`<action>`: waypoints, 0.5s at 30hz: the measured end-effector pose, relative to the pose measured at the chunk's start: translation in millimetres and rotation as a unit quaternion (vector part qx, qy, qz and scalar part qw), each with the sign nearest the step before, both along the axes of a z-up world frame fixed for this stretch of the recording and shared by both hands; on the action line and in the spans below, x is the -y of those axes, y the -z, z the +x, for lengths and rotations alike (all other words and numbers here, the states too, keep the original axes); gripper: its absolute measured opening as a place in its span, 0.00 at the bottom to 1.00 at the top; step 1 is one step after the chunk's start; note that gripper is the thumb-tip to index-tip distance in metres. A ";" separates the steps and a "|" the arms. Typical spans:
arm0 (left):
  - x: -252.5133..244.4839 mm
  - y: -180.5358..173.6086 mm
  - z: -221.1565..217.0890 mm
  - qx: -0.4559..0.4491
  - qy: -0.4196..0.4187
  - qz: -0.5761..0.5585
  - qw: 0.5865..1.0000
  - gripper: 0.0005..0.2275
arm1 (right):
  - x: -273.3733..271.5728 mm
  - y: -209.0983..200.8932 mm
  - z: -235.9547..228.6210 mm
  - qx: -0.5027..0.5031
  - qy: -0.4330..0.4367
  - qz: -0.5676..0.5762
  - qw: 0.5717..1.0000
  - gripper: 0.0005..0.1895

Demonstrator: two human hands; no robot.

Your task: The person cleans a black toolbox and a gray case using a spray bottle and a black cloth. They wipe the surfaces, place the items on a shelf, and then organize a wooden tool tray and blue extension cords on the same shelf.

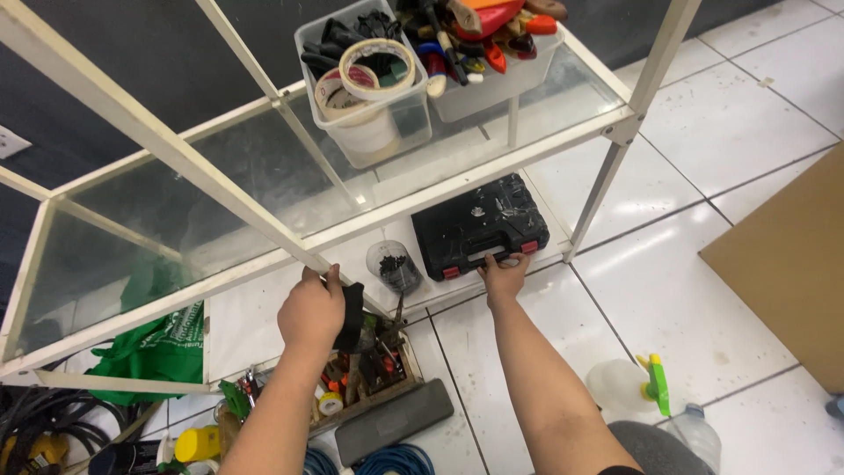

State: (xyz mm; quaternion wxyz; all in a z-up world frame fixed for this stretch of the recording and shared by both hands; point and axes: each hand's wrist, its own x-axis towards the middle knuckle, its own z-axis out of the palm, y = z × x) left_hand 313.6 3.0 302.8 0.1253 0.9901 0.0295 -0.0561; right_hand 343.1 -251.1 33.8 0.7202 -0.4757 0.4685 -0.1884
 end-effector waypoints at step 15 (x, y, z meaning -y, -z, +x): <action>1.9 10.0 0.9 0.007 -0.015 0.001 1.000 0.25 | 8.2 -3.6 16.8 0.018 -0.006 0.018 1.000 0.21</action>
